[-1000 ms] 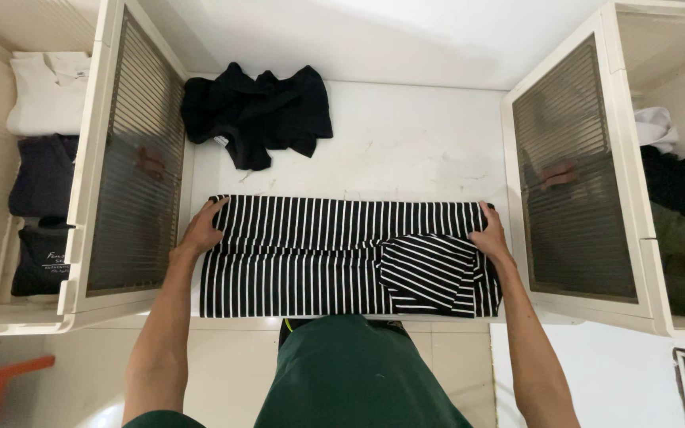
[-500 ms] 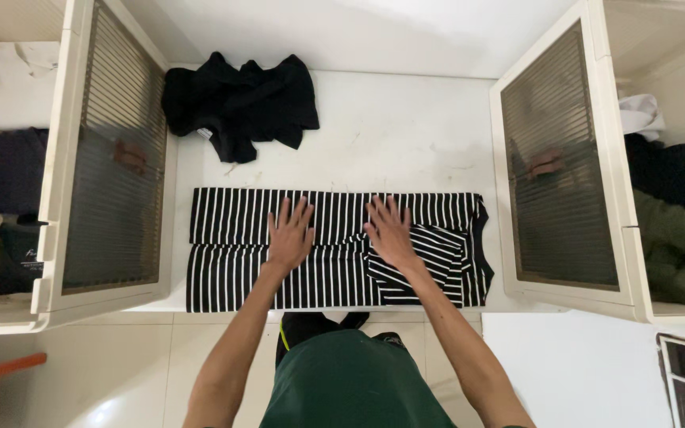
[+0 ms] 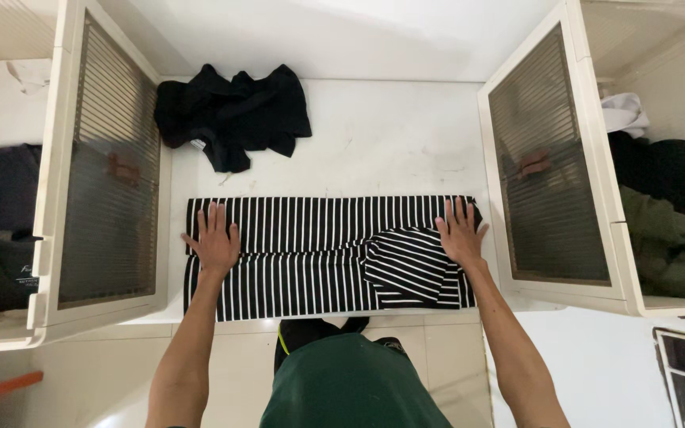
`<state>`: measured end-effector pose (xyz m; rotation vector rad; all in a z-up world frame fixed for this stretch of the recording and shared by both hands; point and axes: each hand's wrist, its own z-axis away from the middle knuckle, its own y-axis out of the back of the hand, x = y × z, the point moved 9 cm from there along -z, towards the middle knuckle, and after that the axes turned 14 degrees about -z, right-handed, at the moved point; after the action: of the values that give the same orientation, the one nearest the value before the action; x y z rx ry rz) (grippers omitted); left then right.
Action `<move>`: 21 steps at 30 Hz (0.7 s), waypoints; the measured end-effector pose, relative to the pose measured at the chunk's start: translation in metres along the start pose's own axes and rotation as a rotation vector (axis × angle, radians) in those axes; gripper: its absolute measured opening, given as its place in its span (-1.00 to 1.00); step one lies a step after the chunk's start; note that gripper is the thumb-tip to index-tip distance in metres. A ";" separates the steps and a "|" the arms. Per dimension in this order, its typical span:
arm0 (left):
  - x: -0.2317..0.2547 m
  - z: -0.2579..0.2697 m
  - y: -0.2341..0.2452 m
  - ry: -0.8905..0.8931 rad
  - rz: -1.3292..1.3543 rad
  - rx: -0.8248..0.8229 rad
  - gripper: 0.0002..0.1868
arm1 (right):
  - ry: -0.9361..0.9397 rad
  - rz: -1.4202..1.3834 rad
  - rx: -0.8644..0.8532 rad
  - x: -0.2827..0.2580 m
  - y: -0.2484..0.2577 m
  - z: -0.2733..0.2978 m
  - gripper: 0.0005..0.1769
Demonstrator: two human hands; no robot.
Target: The person folds a black garment by folding the sleeves inward and then folding it into a rectangle, places it into a storage bin, and then spreads out a striped shirt on a flat surface.
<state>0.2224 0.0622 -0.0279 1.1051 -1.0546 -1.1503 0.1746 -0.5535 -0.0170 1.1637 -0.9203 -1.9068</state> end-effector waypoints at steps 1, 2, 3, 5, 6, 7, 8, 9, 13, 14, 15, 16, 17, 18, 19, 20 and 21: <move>-0.006 -0.001 0.000 0.031 -0.026 -0.016 -0.29 | -0.002 -0.024 0.036 0.005 0.002 -0.001 -0.18; -0.002 -0.001 0.004 0.035 -0.078 0.017 -0.27 | -0.007 0.007 0.065 0.007 0.000 -0.002 -0.18; 0.009 0.000 0.008 0.039 -0.131 0.049 -0.26 | -0.013 0.038 0.094 0.004 -0.003 -0.003 -0.17; 0.048 0.002 0.014 -0.032 -0.182 0.051 -0.23 | 0.060 0.079 0.142 -0.019 -0.012 -0.005 -0.17; 0.081 0.006 0.013 -0.105 -0.182 0.018 -0.21 | 0.139 0.089 0.160 -0.041 -0.021 -0.004 -0.19; 0.119 0.014 0.009 -0.211 -0.228 -0.047 -0.26 | 0.218 0.100 0.177 -0.067 -0.028 -0.002 -0.20; 0.158 0.019 0.011 -0.293 -0.134 -0.085 -0.26 | 0.280 0.084 0.110 -0.095 -0.043 0.000 -0.21; 0.194 0.033 0.013 -0.393 -0.126 -0.105 -0.23 | 0.342 0.068 0.044 -0.124 -0.057 0.007 -0.23; 0.257 0.048 0.016 -0.514 -0.095 -0.178 -0.30 | 0.465 -0.038 -0.176 -0.207 -0.085 0.032 -0.27; 0.258 0.048 0.012 -0.502 -0.091 -0.188 -0.31 | 0.460 -0.072 -0.243 -0.213 -0.090 0.037 -0.27; 0.254 0.046 0.009 -0.483 -0.088 -0.186 -0.31 | 0.430 -0.063 -0.249 -0.212 -0.088 0.040 -0.26; 0.242 0.036 0.008 -0.461 -0.089 -0.175 -0.32 | 0.407 -0.054 -0.250 -0.213 -0.086 0.038 -0.24; 0.229 0.027 0.005 -0.439 -0.090 -0.164 -0.32 | 0.385 -0.044 -0.252 -0.213 -0.084 0.035 -0.23; 0.211 0.018 0.004 -0.409 -0.081 -0.143 -0.31 | 0.345 -0.033 -0.259 -0.207 -0.082 0.031 -0.21; 0.190 0.009 0.002 -0.379 -0.073 -0.122 -0.31 | 0.304 -0.021 -0.267 -0.197 -0.078 0.025 -0.19; 0.166 0.000 0.001 -0.348 -0.076 -0.095 -0.31 | 0.266 -0.007 -0.273 -0.185 -0.074 0.019 -0.18; 0.142 -0.005 0.000 -0.317 -0.078 -0.068 -0.31 | 0.232 -0.009 -0.247 -0.170 -0.067 0.016 -0.17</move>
<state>0.2435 -0.0779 -0.0210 0.9357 -1.2125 -1.4466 0.2046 -0.3731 0.0016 1.2087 -0.5388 -1.7875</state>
